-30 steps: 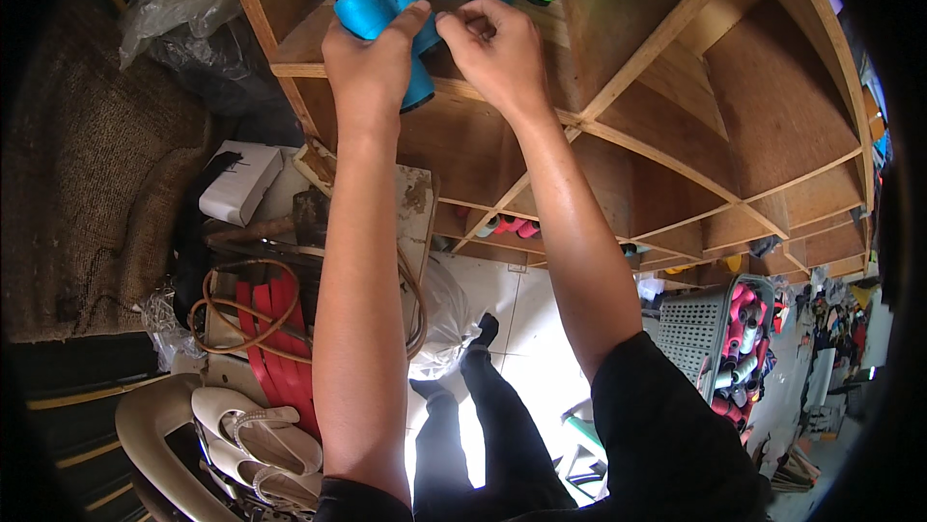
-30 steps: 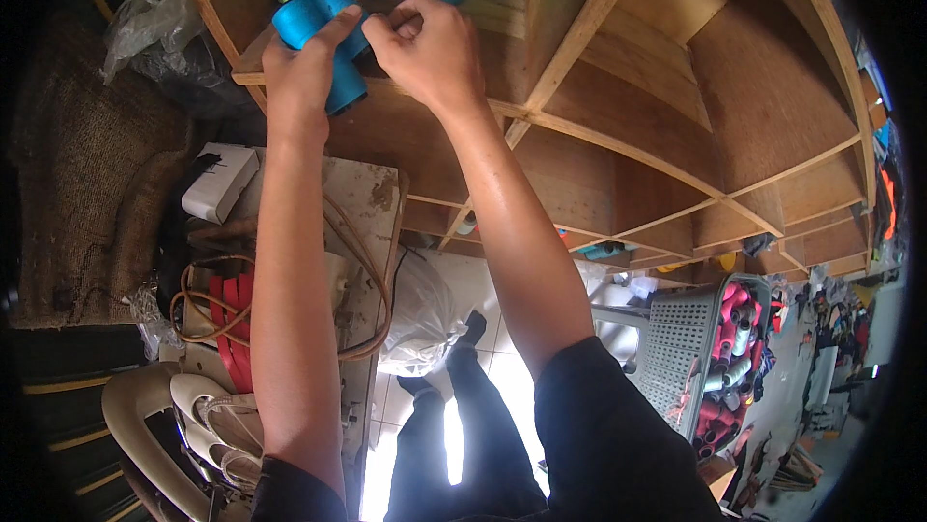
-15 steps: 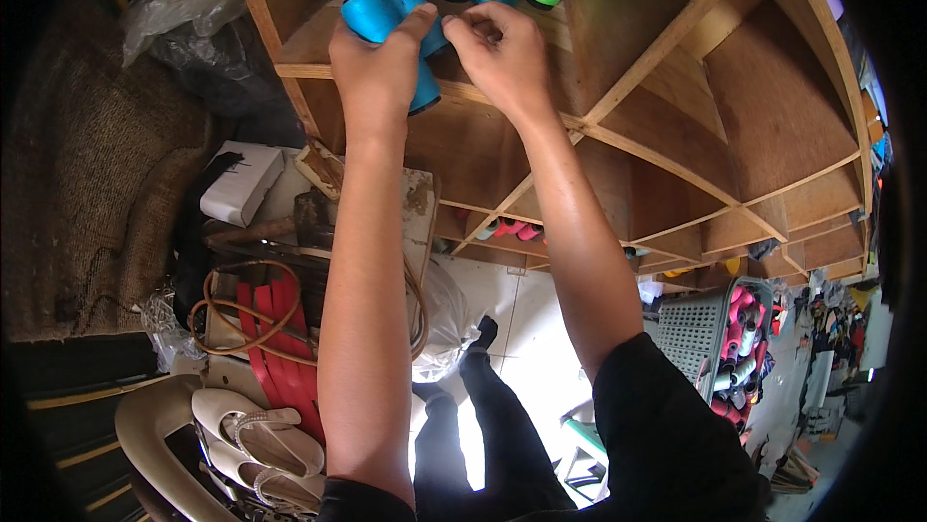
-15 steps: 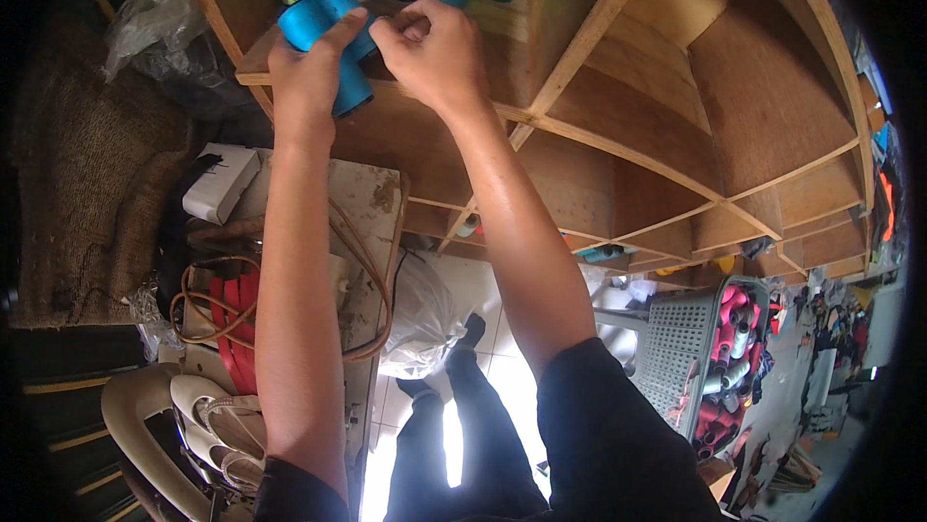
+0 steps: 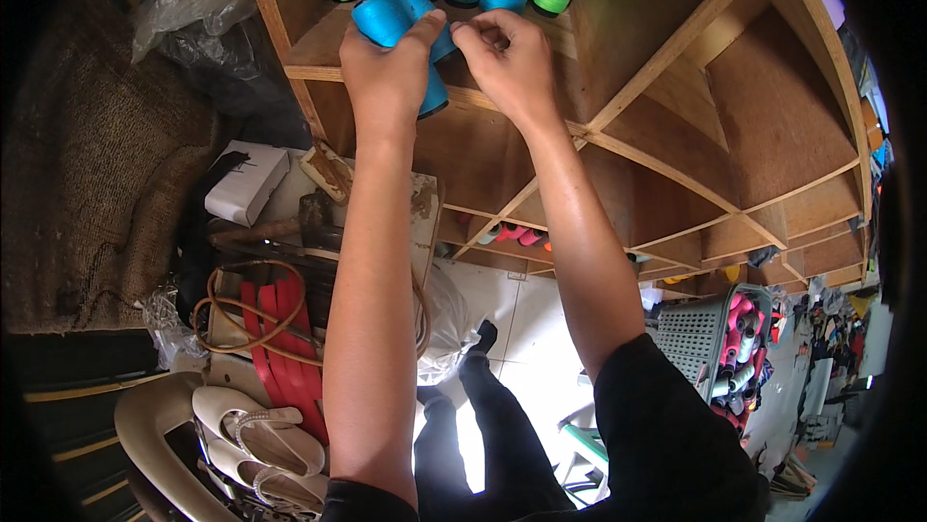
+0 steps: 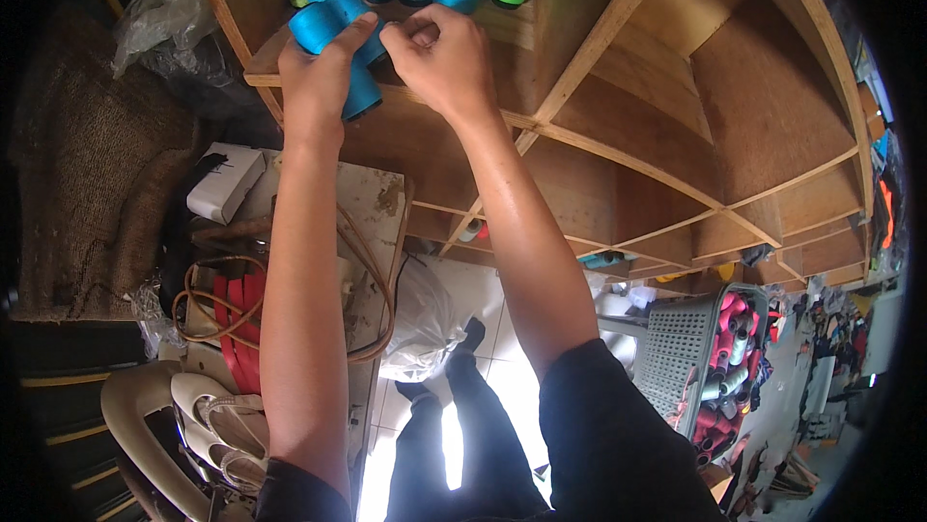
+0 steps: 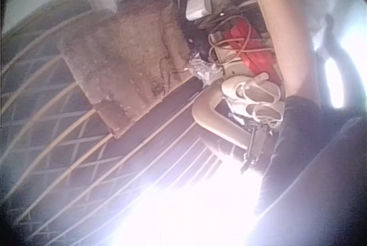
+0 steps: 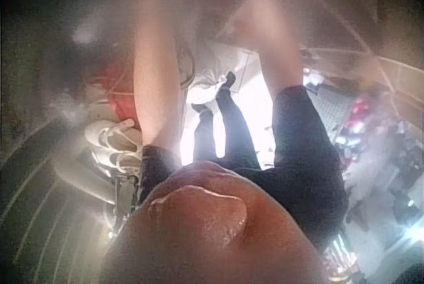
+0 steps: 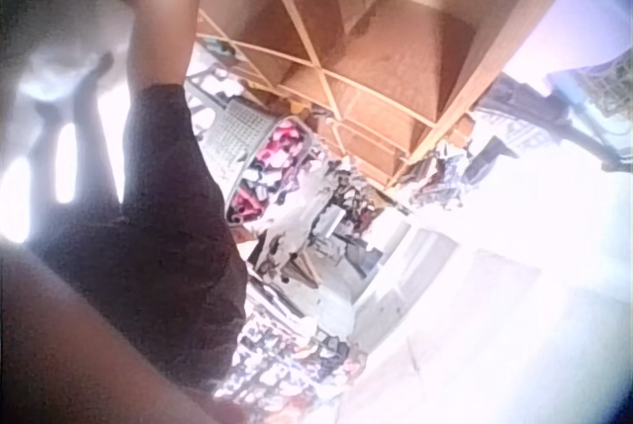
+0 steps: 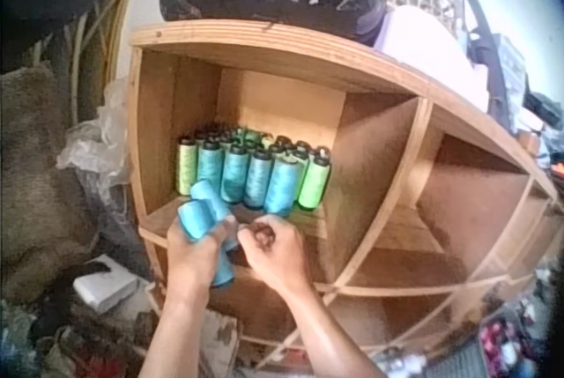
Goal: The person picks up thread spools from a cardboard box and places them onto a wooden shelf, arranging them by color. The person handles green and blue spools, moving them from the box to the shelf in a repetitive manner.
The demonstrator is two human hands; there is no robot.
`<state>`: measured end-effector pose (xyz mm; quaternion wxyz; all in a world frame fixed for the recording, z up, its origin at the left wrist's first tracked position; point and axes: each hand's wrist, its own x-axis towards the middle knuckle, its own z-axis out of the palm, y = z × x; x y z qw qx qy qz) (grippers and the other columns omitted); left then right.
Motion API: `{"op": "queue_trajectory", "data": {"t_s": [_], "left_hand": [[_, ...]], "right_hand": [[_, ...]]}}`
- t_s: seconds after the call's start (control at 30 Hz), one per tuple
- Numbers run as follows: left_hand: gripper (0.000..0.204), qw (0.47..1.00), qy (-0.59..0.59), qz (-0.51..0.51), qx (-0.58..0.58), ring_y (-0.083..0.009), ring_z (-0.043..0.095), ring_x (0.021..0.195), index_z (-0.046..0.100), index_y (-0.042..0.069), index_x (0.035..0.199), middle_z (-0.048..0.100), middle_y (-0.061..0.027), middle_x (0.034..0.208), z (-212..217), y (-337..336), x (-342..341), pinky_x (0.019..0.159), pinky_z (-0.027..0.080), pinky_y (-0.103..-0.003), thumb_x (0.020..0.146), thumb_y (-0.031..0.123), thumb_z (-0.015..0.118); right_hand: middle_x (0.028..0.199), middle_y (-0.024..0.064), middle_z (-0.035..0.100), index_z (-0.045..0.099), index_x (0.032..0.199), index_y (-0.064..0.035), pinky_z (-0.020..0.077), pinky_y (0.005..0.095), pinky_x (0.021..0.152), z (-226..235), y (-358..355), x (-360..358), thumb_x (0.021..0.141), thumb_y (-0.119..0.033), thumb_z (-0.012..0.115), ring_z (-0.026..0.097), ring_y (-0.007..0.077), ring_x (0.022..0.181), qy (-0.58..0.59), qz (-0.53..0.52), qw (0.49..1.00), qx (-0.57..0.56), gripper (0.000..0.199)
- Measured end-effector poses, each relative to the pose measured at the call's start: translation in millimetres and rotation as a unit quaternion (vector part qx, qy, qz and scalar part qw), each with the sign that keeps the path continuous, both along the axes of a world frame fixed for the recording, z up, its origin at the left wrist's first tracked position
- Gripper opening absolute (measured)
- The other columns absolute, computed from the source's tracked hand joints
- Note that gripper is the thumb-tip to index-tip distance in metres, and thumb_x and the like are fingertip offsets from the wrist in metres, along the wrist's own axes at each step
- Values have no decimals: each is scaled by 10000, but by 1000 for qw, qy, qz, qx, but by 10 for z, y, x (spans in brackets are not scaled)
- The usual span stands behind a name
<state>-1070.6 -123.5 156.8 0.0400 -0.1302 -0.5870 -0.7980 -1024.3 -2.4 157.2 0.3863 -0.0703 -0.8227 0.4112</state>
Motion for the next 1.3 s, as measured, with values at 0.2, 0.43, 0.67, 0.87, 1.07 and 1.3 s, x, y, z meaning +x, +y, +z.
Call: {"op": "queue_trajectory", "data": {"t_s": [0.2, 0.43, 0.67, 0.87, 1.07, 1.3], "left_hand": [[283, 1000, 6, 7, -3, -140, 622, 806, 690, 38, 1004, 692, -43, 912, -13, 11, 5, 731, 490, -309, 816, 221, 798], [280, 1000, 7, 15, -13, -136, 622, 823, 695, 36, 1004, 697, -39, 918, -13, 8, -1, 755, 482, -294, 820, 220, 798], [295, 1000, 0, 15, -1, -137, 619, 837, 688, 32, 1006, 694, -40, 929, -17, 29, 14, 765, 480, -298, 811, 219, 807], [296, 1000, 4, 24, -16, -140, 612, 831, 682, 27, 1007, 686, -43, 923, 5, 11, 23, 765, 482, -304, 813, 216, 800], [289, 1000, 11, 25, -15, -145, 615, 817, 678, 24, 991, 685, -47, 909, -5, 7, 14, 763, 486, -305, 814, 219, 795], [287, 999, 8, 29, -21, -141, 613, 805, 678, 25, 988, 684, -45, 903, -11, 12, 2, 753, 487, -305, 815, 223, 795]], "right_hand": [[654, 0, 620, 714, 866, 29, 441, 254, 581, 9, -9, 22, 829, -233, 741, 546, 70, 617, -4, -5, 1000, 2, 265], [655, 2, 614, 715, 866, 27, 436, 251, 577, -9, -2, 6, 831, -238, 744, 537, 68, 614, 0, -2, 1000, -13, 269], [658, 8, 611, 713, 870, 26, 437, 260, 586, 15, -7, 11, 825, -252, 745, 536, 76, 619, -11, -23, 1000, -12, 284], [651, 83, 659, 707, 827, 10, 514, 328, 625, 27, -29, 6, 779, -273, 727, 642, 188, 621, -5, -31, 999, -14, 288], [657, 32, 628, 707, 887, 50, 464, 275, 604, 6, -39, 0, 830, -271, 724, 574, 104, 630, -6, -25, 1000, 3, 326], [675, 79, 670, 713, 852, 16, 508, 321, 629, 35, -55, 7, 796, -295, 724, 642, 178, 640, -24, -50, 998, 8, 317]]}}
